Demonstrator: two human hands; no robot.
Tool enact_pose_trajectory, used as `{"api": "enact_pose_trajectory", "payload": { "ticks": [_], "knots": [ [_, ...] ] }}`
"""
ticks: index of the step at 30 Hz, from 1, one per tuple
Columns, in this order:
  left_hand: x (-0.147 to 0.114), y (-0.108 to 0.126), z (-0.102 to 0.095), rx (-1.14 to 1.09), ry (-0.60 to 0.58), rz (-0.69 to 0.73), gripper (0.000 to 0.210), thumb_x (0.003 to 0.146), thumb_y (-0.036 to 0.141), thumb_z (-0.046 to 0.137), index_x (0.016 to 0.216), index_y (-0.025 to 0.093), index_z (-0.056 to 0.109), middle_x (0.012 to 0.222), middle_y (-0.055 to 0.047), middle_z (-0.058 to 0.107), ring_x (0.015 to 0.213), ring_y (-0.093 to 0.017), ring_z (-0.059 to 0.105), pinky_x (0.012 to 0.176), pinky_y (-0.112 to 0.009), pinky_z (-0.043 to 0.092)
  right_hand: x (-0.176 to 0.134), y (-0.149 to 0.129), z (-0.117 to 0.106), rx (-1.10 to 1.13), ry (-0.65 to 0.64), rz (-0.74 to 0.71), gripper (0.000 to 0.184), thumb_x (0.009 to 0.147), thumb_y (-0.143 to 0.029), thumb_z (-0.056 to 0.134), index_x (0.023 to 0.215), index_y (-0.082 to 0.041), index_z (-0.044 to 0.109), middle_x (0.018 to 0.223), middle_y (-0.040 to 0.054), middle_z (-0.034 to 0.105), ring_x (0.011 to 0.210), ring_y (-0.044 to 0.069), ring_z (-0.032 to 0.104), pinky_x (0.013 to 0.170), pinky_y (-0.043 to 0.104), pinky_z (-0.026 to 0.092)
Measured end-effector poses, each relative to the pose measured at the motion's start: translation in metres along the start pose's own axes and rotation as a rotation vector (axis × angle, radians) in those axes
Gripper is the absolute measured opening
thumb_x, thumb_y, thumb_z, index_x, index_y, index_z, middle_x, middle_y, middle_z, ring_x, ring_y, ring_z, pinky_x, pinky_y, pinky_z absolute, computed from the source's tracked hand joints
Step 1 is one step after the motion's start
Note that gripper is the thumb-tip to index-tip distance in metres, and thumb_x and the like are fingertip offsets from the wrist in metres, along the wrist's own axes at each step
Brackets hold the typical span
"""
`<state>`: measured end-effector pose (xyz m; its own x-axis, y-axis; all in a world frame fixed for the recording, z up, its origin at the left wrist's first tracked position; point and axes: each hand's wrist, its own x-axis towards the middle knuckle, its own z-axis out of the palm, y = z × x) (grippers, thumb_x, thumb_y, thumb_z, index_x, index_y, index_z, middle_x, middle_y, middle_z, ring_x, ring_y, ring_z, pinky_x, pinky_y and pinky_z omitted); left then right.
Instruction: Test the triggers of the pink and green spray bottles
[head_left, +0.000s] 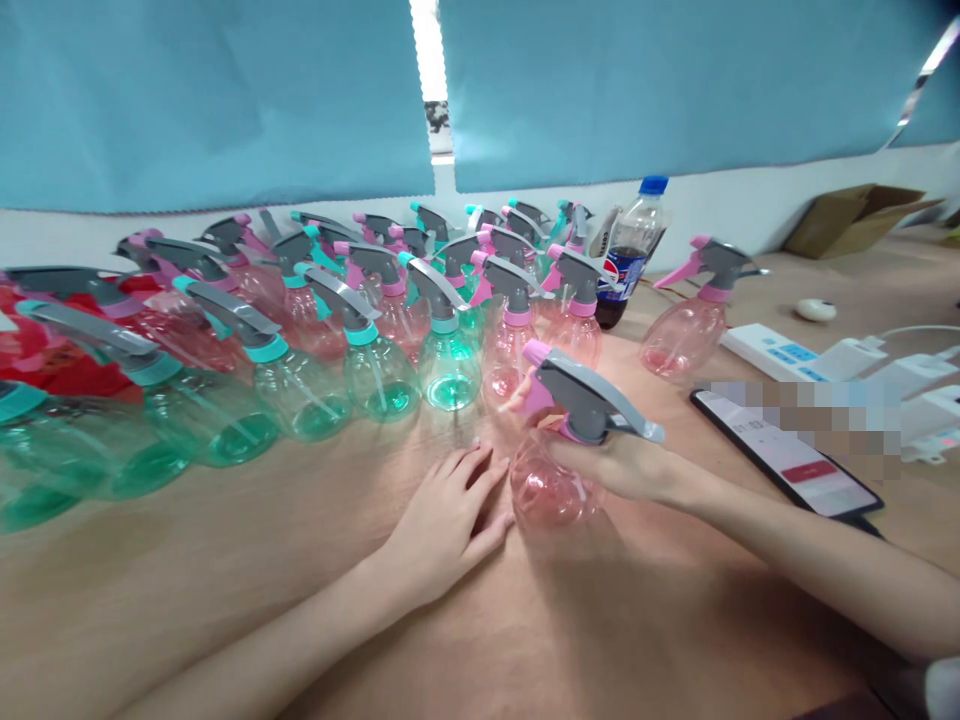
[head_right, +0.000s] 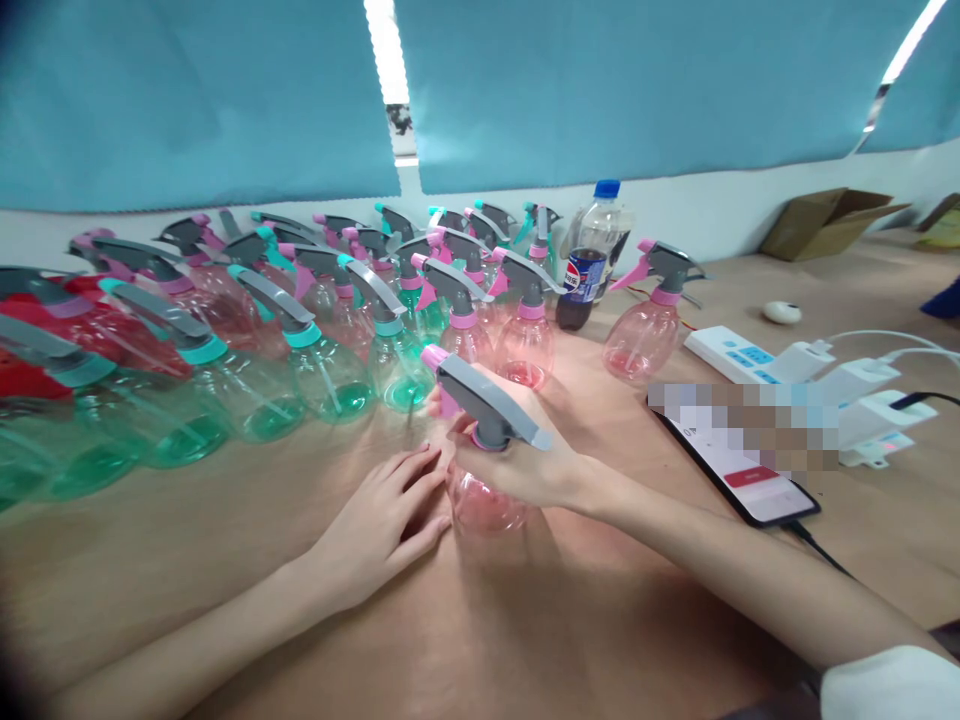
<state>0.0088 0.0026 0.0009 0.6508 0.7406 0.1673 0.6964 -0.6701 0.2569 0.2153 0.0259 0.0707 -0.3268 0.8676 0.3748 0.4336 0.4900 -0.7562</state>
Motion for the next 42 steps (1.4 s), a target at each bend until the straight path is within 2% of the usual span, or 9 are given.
{"api": "enact_pose_trajectory", "payload": {
  "ticks": [1,3,9,17,22,26,31,37,42],
  "knots": [
    [0.0002,0.0000,0.0000,-0.002,0.000,0.000,0.033,0.093,0.033,0.052,0.122,0.017,0.056,0.135,-0.015,0.050,0.125,-0.032,0.045,0.099,-0.051,0.042,-0.0004,0.0015,0.0003,0.018,0.000,0.004,0.008,0.072,-0.021,0.049,0.070,-0.023,0.057,0.064,-0.0016,0.063,0.061,0.014,0.063,0.055,0.024,0.054],
    [0.0005,-0.0002,0.0001,-0.002,-0.001,0.001,0.034,0.093,0.033,0.052,0.121,0.016,0.056,0.136,-0.016,0.050,0.125,-0.033,0.045,0.100,-0.051,0.041,-0.0011,0.0039,0.0010,0.067,0.009,-0.010,0.023,0.071,-0.019,0.050,0.088,-0.024,0.063,0.072,-0.0010,0.067,0.069,0.016,0.066,0.062,0.026,0.057],
    [-0.0007,-0.0010,0.0015,0.000,0.020,0.008,0.035,0.093,0.033,0.052,0.124,0.018,0.055,0.135,-0.015,0.051,0.125,-0.032,0.045,0.099,-0.050,0.042,-0.0012,0.0064,0.0017,0.102,-0.031,-0.026,0.051,0.072,-0.017,0.050,0.122,-0.025,0.057,0.093,0.0024,0.073,0.079,0.019,0.070,0.069,0.030,0.059],
    [-0.0008,-0.0008,0.0023,0.013,0.022,0.016,0.036,0.093,0.033,0.051,0.125,0.016,0.054,0.135,-0.016,0.051,0.125,-0.032,0.045,0.100,-0.050,0.042,-0.0009,0.0085,0.0026,0.103,-0.024,-0.015,0.042,0.074,-0.021,0.051,0.115,-0.022,0.061,0.085,0.0021,0.072,0.075,0.020,0.069,0.064,0.031,0.058],
    [-0.0004,-0.0007,0.0026,0.003,0.021,0.014,0.035,0.093,0.033,0.051,0.124,0.017,0.054,0.135,-0.015,0.050,0.125,-0.032,0.046,0.100,-0.051,0.041,-0.0006,0.0062,0.0031,0.168,-0.037,-0.017,0.052,0.074,-0.017,0.052,0.125,-0.026,0.056,0.095,0.0019,0.073,0.086,0.019,0.070,0.073,0.029,0.059],
    [-0.0007,-0.0007,0.0027,-0.011,0.034,0.016,0.035,0.093,0.033,0.051,0.124,0.017,0.055,0.135,-0.015,0.051,0.125,-0.032,0.046,0.100,-0.051,0.042,0.0001,0.0041,0.0029,0.203,-0.032,0.000,0.052,0.075,-0.023,0.055,0.127,-0.025,0.055,0.109,0.0058,0.071,0.087,0.021,0.072,0.070,0.030,0.060],
    [0.0003,0.0000,0.0015,0.011,0.010,0.009,0.035,0.093,0.033,0.052,0.123,0.015,0.056,0.135,-0.017,0.050,0.124,-0.033,0.046,0.100,-0.050,0.041,-0.0006,0.0050,0.0037,0.216,-0.037,-0.005,0.049,0.076,-0.020,0.055,0.125,-0.024,0.056,0.102,0.0047,0.072,0.090,0.021,0.071,0.072,0.029,0.061],
    [-0.0002,0.0006,0.0006,0.004,0.007,0.007,0.035,0.093,0.033,0.052,0.123,0.016,0.055,0.135,-0.016,0.051,0.124,-0.032,0.046,0.100,-0.051,0.041,-0.0018,0.0056,0.0048,0.265,-0.025,-0.009,0.050,0.075,-0.017,0.057,0.125,-0.024,0.055,0.123,0.0057,0.065,0.090,0.018,0.071,0.074,0.028,0.061],
    [-0.0007,0.0001,0.0016,0.011,0.006,0.008,0.035,0.093,0.032,0.052,0.123,0.015,0.055,0.136,-0.017,0.050,0.125,-0.032,0.045,0.100,-0.050,0.041,-0.0018,0.0041,0.0048,0.282,-0.036,0.024,0.053,0.074,-0.017,0.056,0.127,-0.023,0.053,0.123,0.0048,0.066,0.090,0.018,0.071,0.078,0.028,0.061]
  ]
}}
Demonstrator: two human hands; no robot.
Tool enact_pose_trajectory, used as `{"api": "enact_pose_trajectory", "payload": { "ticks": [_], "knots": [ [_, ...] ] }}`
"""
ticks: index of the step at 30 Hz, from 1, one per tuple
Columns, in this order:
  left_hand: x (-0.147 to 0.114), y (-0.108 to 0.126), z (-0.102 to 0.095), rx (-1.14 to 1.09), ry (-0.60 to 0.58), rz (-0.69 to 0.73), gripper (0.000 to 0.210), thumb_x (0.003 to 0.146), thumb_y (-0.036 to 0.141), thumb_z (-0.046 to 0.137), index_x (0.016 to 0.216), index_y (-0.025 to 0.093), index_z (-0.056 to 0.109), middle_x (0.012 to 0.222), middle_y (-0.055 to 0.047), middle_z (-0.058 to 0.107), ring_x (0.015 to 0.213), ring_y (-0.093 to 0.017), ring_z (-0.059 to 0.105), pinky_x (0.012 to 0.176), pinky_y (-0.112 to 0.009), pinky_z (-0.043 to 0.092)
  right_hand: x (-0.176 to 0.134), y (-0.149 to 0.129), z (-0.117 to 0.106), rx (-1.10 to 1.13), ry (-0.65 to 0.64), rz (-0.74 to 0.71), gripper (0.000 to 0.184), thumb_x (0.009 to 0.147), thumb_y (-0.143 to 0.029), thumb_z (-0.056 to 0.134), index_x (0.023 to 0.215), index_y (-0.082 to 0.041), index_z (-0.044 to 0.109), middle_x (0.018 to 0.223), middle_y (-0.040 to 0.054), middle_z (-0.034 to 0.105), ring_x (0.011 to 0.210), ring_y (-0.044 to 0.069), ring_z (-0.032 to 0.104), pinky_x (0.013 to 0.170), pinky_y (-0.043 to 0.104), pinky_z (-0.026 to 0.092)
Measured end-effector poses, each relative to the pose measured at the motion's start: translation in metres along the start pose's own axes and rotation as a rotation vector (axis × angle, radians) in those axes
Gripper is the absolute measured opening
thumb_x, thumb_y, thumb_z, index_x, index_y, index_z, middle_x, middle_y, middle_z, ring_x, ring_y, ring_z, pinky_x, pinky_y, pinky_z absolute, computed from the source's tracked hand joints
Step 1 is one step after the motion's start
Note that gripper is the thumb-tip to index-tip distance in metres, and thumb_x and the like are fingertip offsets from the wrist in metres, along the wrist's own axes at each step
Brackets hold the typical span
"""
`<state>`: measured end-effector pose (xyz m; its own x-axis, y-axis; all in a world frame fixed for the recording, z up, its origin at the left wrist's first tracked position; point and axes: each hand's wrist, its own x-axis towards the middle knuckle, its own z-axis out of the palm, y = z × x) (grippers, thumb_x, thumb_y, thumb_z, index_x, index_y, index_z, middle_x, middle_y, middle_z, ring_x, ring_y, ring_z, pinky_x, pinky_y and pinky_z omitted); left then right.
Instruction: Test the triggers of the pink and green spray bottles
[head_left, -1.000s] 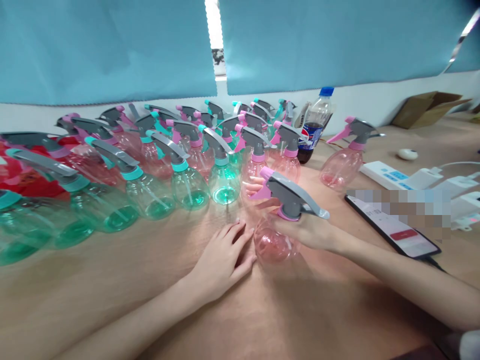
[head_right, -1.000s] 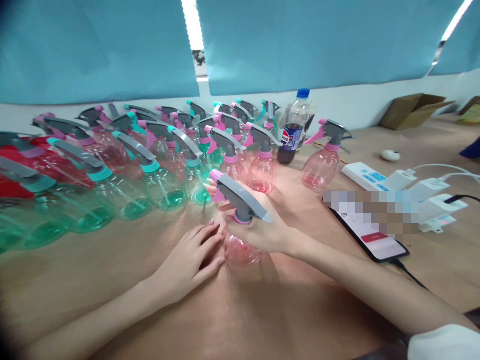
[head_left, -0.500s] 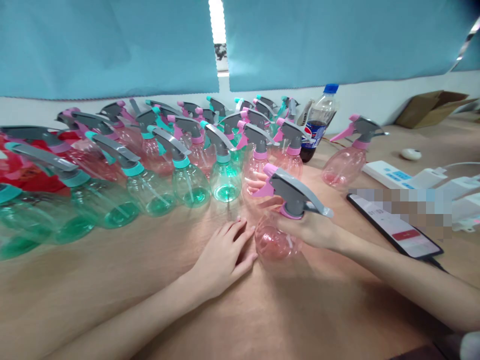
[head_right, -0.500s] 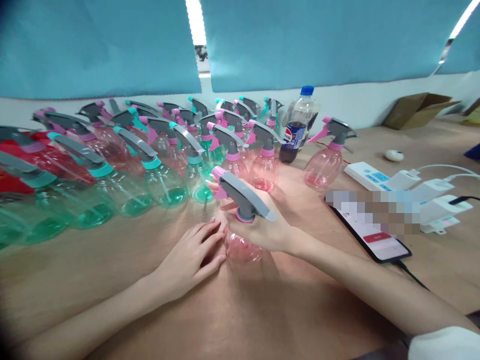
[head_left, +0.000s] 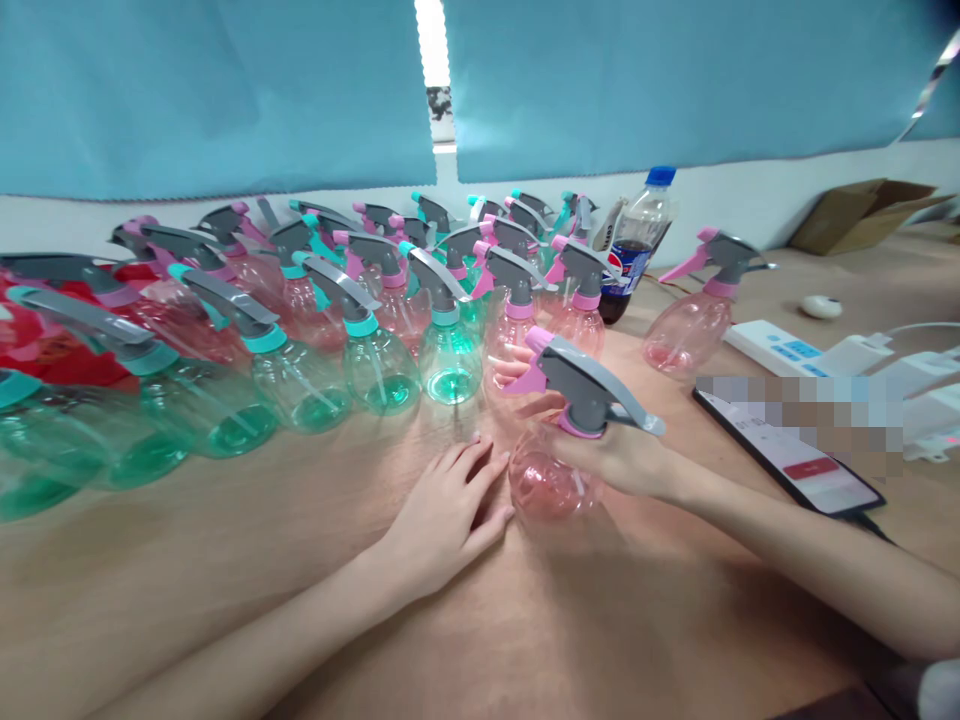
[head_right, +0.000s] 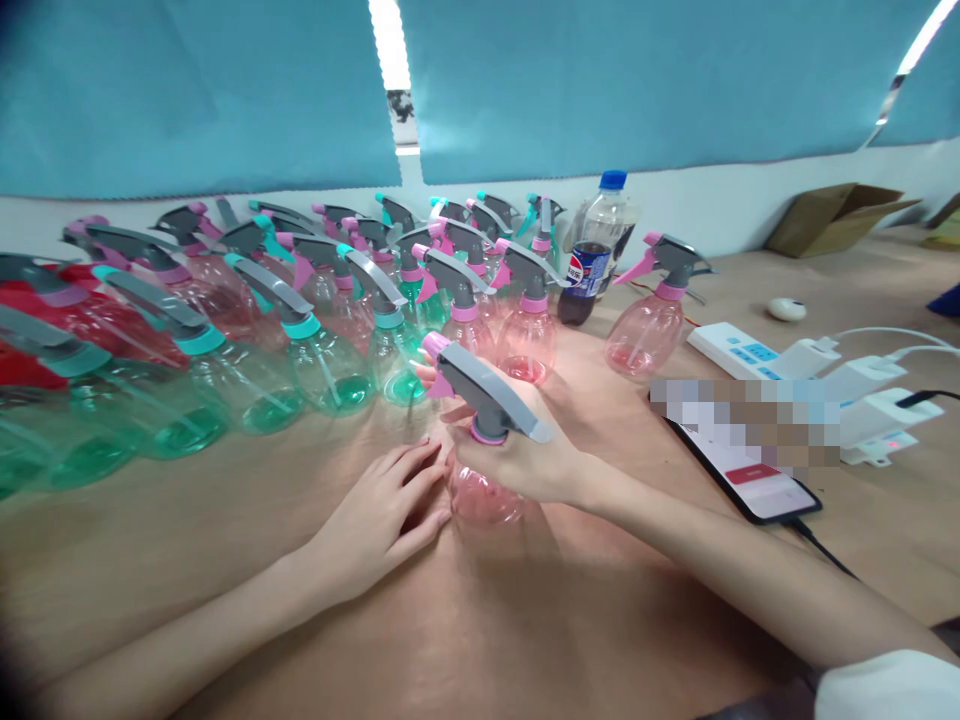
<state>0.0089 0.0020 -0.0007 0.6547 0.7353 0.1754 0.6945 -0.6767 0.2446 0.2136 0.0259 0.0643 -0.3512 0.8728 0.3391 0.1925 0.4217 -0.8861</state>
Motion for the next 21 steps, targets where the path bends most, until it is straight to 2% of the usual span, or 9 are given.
{"api": "enact_pose_trajectory", "payload": {
  "ticks": [5,9,13,15,17,20,21],
  "knots": [
    [-0.0003,-0.0011,0.0009,0.002,0.012,0.010,0.036,0.093,0.033,0.052,0.124,0.015,0.055,0.135,-0.016,0.050,0.125,-0.032,0.045,0.100,-0.050,0.041,0.0004,-0.0008,-0.0008,-0.006,-0.011,-0.011,0.050,0.075,-0.017,0.056,0.124,-0.024,0.055,0.122,0.0046,0.066,0.091,0.018,0.070,0.078,0.028,0.060],
    [-0.0001,-0.0009,0.0007,0.000,0.010,0.009,0.036,0.093,0.033,0.052,0.124,0.014,0.055,0.135,-0.017,0.050,0.125,-0.032,0.045,0.100,-0.050,0.042,0.0016,0.0019,-0.0024,-0.067,0.002,-0.053,0.043,0.074,-0.019,0.055,0.117,-0.023,0.059,0.107,0.0029,0.070,0.077,0.017,0.069,0.070,0.029,0.059],
    [0.0004,-0.0004,0.0001,0.010,-0.002,0.007,0.035,0.093,0.033,0.052,0.122,0.013,0.056,0.135,-0.018,0.050,0.125,-0.033,0.045,0.101,-0.051,0.041,0.0033,0.0021,-0.0031,-0.066,0.000,-0.071,0.042,0.074,-0.017,0.054,0.116,-0.024,0.057,0.114,0.0027,0.067,0.078,0.014,0.067,0.069,0.025,0.057],
    [0.0003,-0.0004,-0.0001,0.012,-0.005,0.007,0.035,0.093,0.033,0.052,0.122,0.013,0.056,0.135,-0.018,0.050,0.125,-0.033,0.045,0.101,-0.051,0.041,0.0037,0.0016,-0.0031,-0.072,0.004,-0.053,0.041,0.073,-0.017,0.054,0.113,-0.023,0.056,0.106,0.0029,0.068,0.075,0.014,0.067,0.065,0.024,0.056],
    [0.0000,-0.0004,0.0000,0.015,-0.007,0.008,0.036,0.093,0.033,0.052,0.123,0.013,0.056,0.136,-0.018,0.049,0.125,-0.033,0.045,0.101,-0.051,0.041,0.0038,0.0018,-0.0032,-0.085,-0.001,-0.028,0.031,0.072,-0.020,0.054,0.103,-0.022,0.058,0.088,0.0013,0.068,0.067,0.013,0.064,0.061,0.024,0.055],
    [-0.0002,-0.0006,0.0003,0.017,-0.008,0.008,0.036,0.094,0.033,0.052,0.124,0.014,0.055,0.136,-0.017,0.049,0.125,-0.033,0.044,0.101,-0.050,0.041,0.0037,0.0022,-0.0037,-0.106,0.001,-0.030,0.003,0.072,-0.021,0.053,0.075,-0.021,0.054,0.070,-0.0022,0.060,0.061,0.011,0.060,0.059,0.023,0.053],
    [-0.0001,-0.0007,0.0003,0.015,-0.007,0.007,0.036,0.094,0.034,0.052,0.124,0.014,0.055,0.136,-0.017,0.049,0.125,-0.033,0.045,0.101,-0.050,0.041,0.0038,0.0017,-0.0038,-0.114,0.004,-0.039,0.004,0.072,-0.020,0.052,0.068,-0.022,0.050,0.067,-0.0028,0.057,0.061,0.011,0.059,0.059,0.022,0.053]
  ]
}}
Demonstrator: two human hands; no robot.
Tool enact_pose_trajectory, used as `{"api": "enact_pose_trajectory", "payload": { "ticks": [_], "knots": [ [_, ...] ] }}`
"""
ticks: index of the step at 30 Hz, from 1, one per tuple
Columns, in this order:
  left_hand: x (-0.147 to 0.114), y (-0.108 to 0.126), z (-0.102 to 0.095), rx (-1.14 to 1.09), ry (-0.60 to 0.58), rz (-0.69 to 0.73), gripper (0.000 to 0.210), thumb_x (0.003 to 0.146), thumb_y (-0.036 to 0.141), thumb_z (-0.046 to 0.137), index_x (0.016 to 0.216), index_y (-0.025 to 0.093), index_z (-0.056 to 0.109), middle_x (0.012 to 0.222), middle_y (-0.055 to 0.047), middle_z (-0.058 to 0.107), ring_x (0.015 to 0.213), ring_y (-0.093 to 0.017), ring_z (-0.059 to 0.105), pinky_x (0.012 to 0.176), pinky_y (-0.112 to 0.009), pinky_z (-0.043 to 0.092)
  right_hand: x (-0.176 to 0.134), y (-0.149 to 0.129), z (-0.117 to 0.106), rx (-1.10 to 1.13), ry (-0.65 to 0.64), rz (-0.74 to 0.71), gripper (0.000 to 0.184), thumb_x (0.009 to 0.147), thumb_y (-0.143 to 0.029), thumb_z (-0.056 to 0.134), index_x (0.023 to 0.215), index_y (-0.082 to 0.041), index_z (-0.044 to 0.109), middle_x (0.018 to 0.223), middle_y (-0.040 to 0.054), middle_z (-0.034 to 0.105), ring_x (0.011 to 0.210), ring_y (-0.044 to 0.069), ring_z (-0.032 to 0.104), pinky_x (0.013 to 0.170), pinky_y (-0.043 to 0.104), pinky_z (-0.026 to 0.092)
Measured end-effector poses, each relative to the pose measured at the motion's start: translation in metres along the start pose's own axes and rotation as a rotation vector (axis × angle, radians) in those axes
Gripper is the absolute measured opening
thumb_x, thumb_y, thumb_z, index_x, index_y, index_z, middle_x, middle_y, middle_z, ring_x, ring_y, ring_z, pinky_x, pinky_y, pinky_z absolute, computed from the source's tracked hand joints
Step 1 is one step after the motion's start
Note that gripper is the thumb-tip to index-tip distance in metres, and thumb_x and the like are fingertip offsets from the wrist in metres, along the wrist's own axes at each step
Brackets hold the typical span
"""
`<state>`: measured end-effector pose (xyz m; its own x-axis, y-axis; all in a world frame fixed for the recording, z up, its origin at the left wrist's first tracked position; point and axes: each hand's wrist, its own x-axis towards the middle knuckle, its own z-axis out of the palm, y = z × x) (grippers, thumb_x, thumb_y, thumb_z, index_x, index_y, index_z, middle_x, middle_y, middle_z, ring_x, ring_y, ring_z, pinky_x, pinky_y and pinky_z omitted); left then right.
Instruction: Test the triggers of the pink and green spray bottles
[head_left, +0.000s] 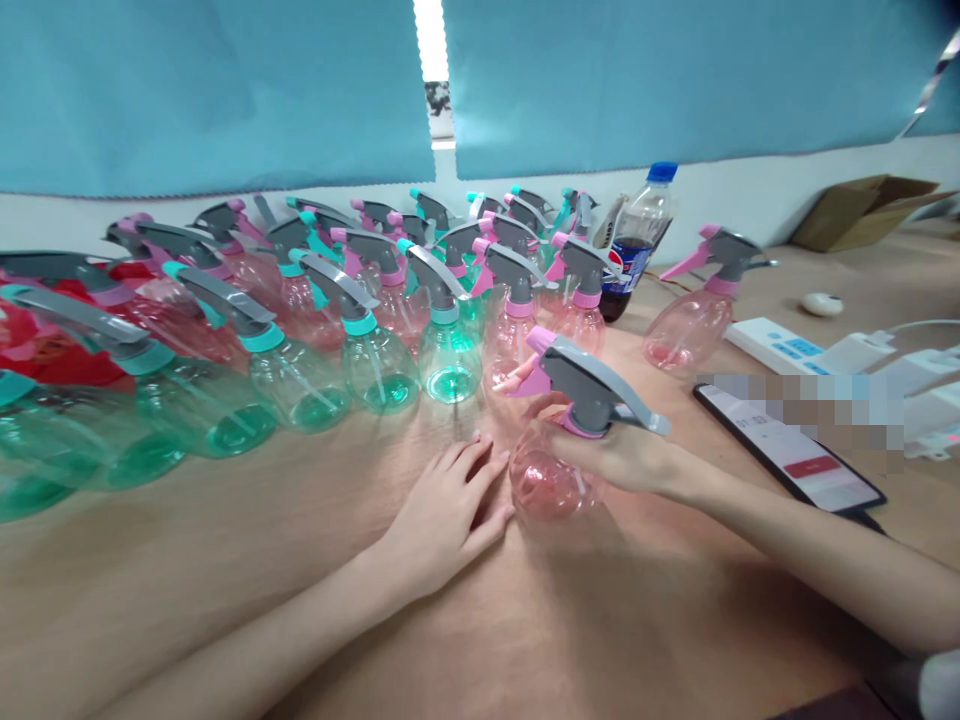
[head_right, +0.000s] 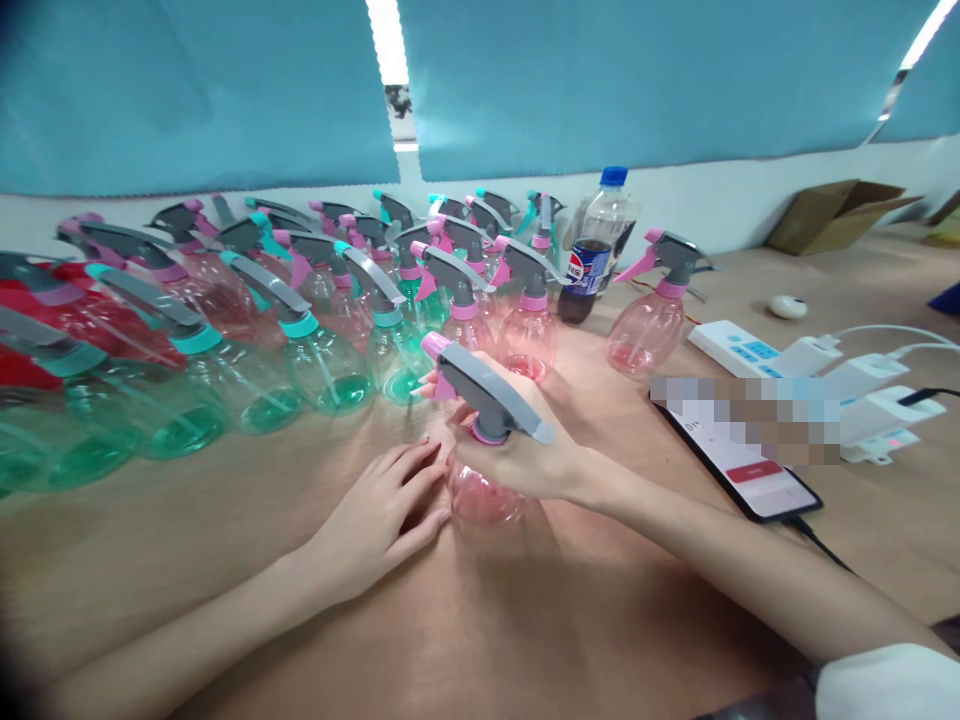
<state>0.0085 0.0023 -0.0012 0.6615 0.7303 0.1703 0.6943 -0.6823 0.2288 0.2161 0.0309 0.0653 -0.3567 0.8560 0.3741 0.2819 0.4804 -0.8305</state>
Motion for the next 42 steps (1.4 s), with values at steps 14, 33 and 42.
{"api": "enact_pose_trajectory", "payload": {
  "ticks": [14,33,42],
  "knots": [
    [0.000,0.000,0.000,0.008,0.011,0.010,0.041,0.094,0.034,0.050,0.129,0.012,0.052,0.135,-0.018,0.050,0.123,-0.032,0.046,0.099,-0.051,0.043,-0.001,-0.012,-0.002,-0.037,0.078,-0.082,0.008,0.072,-0.016,0.052,0.068,-0.022,0.049,0.068,-0.0021,0.057,0.052,0.009,0.048,0.049,0.022,0.045],
    [0.000,-0.001,0.001,-0.014,0.016,0.003,0.037,0.093,0.034,0.051,0.125,0.014,0.054,0.137,-0.017,0.049,0.125,-0.033,0.045,0.100,-0.052,0.042,-0.004,0.003,0.002,0.111,-0.010,-0.026,0.049,0.074,-0.015,0.055,0.122,-0.024,0.054,0.122,0.0041,0.065,0.093,0.018,0.069,0.080,0.031,0.059],
    [0.001,0.000,0.000,-0.017,0.018,0.001,0.036,0.093,0.033,0.052,0.124,0.015,0.055,0.135,-0.016,0.050,0.126,-0.032,0.045,0.101,-0.051,0.041,-0.003,-0.001,0.002,0.113,0.001,-0.001,0.044,0.075,-0.015,0.057,0.117,-0.025,0.056,0.116,0.0047,0.067,0.101,0.021,0.067,0.082,0.033,0.058]
  ]
}}
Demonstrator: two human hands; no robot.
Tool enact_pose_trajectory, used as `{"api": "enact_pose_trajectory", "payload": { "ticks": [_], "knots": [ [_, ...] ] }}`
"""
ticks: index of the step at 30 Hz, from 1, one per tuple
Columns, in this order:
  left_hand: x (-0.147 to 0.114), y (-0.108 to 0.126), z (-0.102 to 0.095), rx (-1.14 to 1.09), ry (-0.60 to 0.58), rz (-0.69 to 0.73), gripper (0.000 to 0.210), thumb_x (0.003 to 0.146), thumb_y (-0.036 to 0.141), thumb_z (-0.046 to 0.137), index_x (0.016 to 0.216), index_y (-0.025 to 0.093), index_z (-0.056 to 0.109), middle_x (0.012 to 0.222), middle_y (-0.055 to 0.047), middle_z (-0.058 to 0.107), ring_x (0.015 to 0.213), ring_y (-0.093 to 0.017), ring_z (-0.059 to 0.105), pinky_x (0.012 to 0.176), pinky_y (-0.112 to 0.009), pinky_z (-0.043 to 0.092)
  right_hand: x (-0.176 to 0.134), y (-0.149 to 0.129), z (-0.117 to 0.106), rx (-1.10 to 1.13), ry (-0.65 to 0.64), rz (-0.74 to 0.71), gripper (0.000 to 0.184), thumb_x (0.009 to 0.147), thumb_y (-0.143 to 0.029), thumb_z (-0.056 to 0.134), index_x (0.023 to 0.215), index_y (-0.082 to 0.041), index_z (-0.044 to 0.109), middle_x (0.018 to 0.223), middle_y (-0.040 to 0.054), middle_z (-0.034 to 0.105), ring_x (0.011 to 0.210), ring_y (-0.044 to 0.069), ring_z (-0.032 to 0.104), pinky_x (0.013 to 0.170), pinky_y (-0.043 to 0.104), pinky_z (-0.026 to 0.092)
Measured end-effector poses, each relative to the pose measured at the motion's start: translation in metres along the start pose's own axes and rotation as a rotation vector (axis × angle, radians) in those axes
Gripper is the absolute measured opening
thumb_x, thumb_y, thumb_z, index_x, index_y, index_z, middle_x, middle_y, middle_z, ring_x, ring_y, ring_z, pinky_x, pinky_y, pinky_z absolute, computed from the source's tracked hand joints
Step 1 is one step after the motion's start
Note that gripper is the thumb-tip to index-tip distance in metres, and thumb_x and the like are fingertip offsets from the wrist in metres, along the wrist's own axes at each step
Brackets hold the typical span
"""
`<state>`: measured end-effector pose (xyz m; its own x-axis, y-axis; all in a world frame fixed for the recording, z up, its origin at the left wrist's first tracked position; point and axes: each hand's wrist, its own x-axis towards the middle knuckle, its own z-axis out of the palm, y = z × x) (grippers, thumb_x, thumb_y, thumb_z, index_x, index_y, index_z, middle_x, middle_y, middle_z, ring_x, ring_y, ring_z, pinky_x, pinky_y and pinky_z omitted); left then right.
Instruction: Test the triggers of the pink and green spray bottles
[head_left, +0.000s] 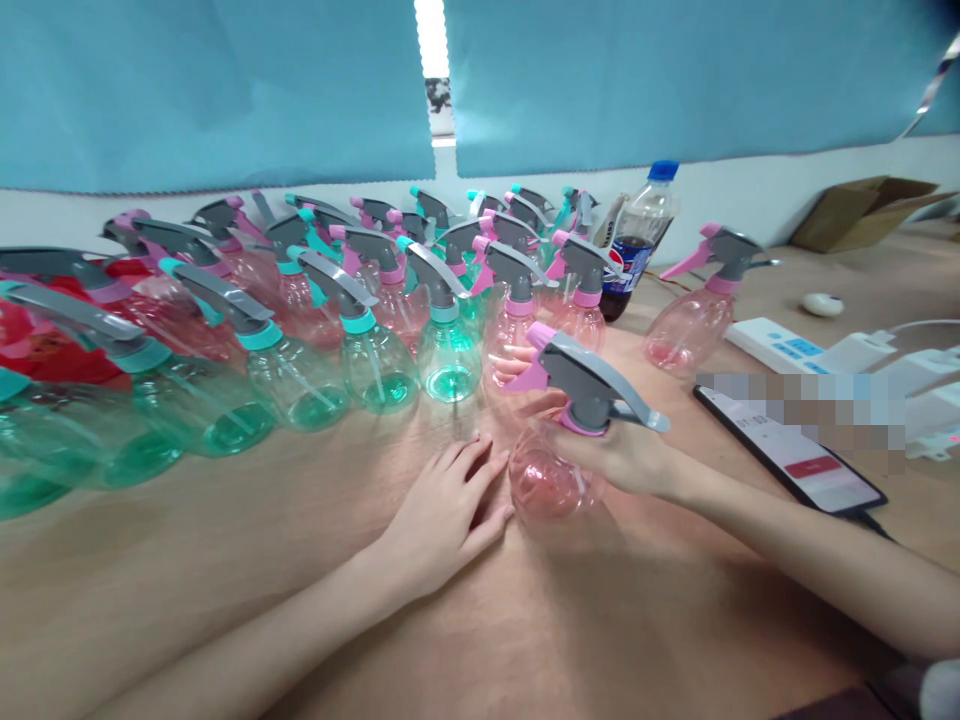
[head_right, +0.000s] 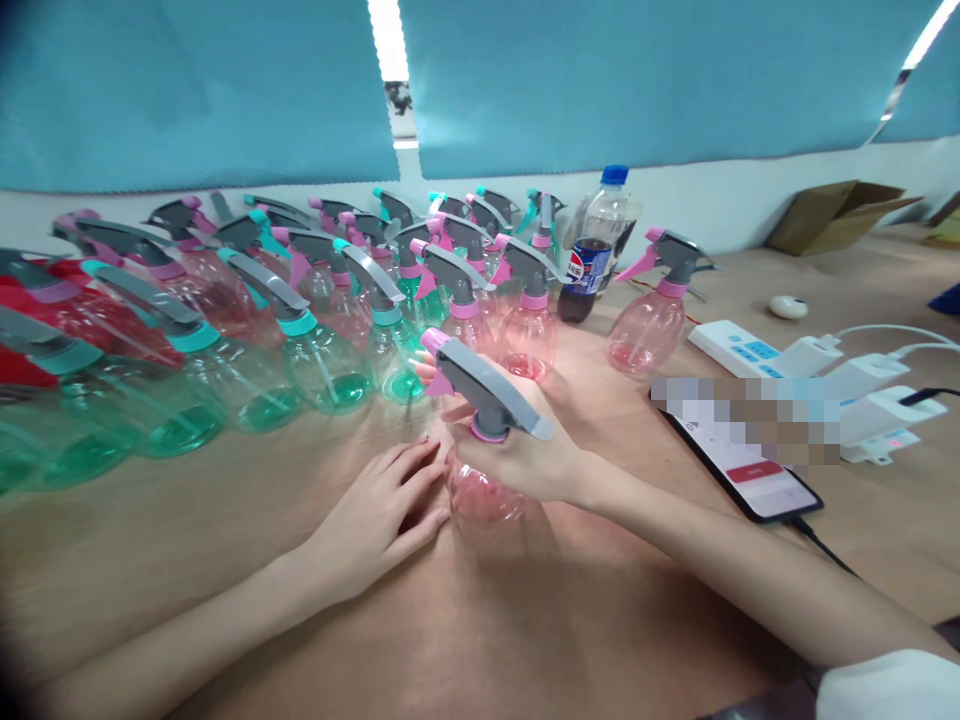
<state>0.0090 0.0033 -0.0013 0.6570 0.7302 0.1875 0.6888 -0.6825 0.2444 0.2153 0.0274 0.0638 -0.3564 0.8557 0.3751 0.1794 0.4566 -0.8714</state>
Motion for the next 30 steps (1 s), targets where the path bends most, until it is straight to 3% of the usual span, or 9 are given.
{"api": "enact_pose_trajectory", "payload": {
  "ticks": [12,18,24,27,30],
  "knots": [
    [-0.0009,0.0004,0.0002,0.019,-0.004,0.004,0.037,0.094,0.034,0.051,0.124,0.014,0.054,0.136,-0.017,0.050,0.125,-0.032,0.045,0.100,-0.050,0.042,0.0002,0.0014,-0.0004,-0.017,0.008,-0.050,0.033,0.077,-0.016,0.057,0.110,-0.022,0.058,0.115,0.0064,0.068,0.099,0.020,0.068,0.079,0.030,0.058],
    [-0.0007,0.0001,0.0005,0.006,0.001,0.000,0.037,0.093,0.034,0.052,0.125,0.015,0.054,0.136,-0.017,0.050,0.125,-0.032,0.045,0.100,-0.050,0.041,-0.0003,0.0023,-0.0018,-0.069,0.012,-0.056,0.037,0.076,-0.016,0.056,0.111,-0.025,0.058,0.113,0.0041,0.068,0.084,0.017,0.068,0.070,0.028,0.057],
    [-0.0002,-0.0006,0.0005,-0.003,0.004,-0.001,0.036,0.093,0.034,0.052,0.125,0.016,0.054,0.136,-0.016,0.050,0.125,-0.032,0.045,0.100,-0.051,0.041,-0.0005,0.0021,-0.0009,-0.174,0.059,-0.007,0.029,0.071,-0.018,0.055,0.099,-0.023,0.061,0.075,-0.0007,0.067,0.065,0.016,0.063,0.062,0.029,0.055],
    [-0.0002,-0.0004,0.0007,-0.010,0.011,0.002,0.036,0.093,0.034,0.051,0.124,0.016,0.055,0.135,-0.016,0.051,0.125,-0.033,0.045,0.100,-0.051,0.042,-0.0004,0.0009,-0.0007,-0.177,0.050,0.001,0.030,0.070,-0.019,0.054,0.099,-0.023,0.060,0.077,-0.0008,0.066,0.065,0.015,0.062,0.063,0.028,0.054],
    [-0.0003,0.0005,-0.0001,-0.010,0.004,-0.004,0.036,0.093,0.034,0.051,0.124,0.015,0.055,0.135,-0.017,0.051,0.125,-0.033,0.045,0.100,-0.051,0.042,-0.0003,0.0004,-0.0016,-0.193,0.062,0.003,0.019,0.072,-0.023,0.053,0.090,-0.022,0.058,0.070,-0.0009,0.062,0.062,0.015,0.061,0.058,0.027,0.053]
  ]
}}
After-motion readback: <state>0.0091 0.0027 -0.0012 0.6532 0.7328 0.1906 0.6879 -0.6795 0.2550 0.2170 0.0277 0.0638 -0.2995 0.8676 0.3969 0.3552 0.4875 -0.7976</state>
